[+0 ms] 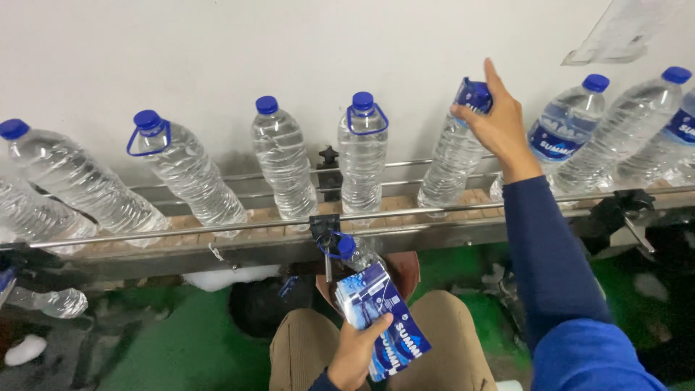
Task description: Manually applying plastic sleeve labels to water bottles as they move along a conveyor belt.
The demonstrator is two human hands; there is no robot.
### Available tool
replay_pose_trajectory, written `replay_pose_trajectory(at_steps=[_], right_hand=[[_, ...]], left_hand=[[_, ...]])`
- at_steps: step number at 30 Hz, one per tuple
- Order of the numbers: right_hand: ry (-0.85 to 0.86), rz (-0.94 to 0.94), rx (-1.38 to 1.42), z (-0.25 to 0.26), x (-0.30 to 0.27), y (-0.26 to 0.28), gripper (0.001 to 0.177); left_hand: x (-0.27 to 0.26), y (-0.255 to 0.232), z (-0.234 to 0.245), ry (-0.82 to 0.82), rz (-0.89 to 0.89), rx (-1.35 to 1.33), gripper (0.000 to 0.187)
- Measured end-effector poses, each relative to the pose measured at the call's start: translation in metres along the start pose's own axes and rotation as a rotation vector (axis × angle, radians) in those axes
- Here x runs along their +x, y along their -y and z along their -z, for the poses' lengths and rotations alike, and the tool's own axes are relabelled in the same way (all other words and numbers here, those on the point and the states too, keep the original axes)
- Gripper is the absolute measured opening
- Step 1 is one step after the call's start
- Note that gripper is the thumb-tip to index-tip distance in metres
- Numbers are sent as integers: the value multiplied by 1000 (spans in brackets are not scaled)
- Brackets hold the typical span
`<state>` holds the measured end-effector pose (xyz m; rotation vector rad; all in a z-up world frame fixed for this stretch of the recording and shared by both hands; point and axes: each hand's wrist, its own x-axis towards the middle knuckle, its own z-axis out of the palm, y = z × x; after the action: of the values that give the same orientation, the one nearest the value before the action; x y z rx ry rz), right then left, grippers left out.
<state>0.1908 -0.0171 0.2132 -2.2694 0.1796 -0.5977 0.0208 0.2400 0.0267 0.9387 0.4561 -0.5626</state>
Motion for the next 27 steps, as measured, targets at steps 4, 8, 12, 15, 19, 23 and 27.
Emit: replay_pose_trajectory(at_steps=[4,8,12,15,19,23,27], right_hand=[[-290,161,-25,-35,-8,-32,107],[-339,189,156,-62,-32,-44,123],[-324,113,145,-71,-33,-76,138],[-236,21,157,-75,-42,-70,132],[-256,115,165,-94,-74,-57,138],[19,310,468,-149,-177,51,87],[451,5,704,-215,-252,73,24]], left_hand=[[-3,-7,21,20,-42,70,52],[2,-14,44,-77,-83,118,58],[-4,-34,53,-97,-136,-10,66],[-21,-57,51,-80,-174,-32,74],[-36,-71,65,-102,-144,-57,66],[-30,-88,92,-107,-256,-36,73],[-10,-87,133,-285,-379,-108,67]])
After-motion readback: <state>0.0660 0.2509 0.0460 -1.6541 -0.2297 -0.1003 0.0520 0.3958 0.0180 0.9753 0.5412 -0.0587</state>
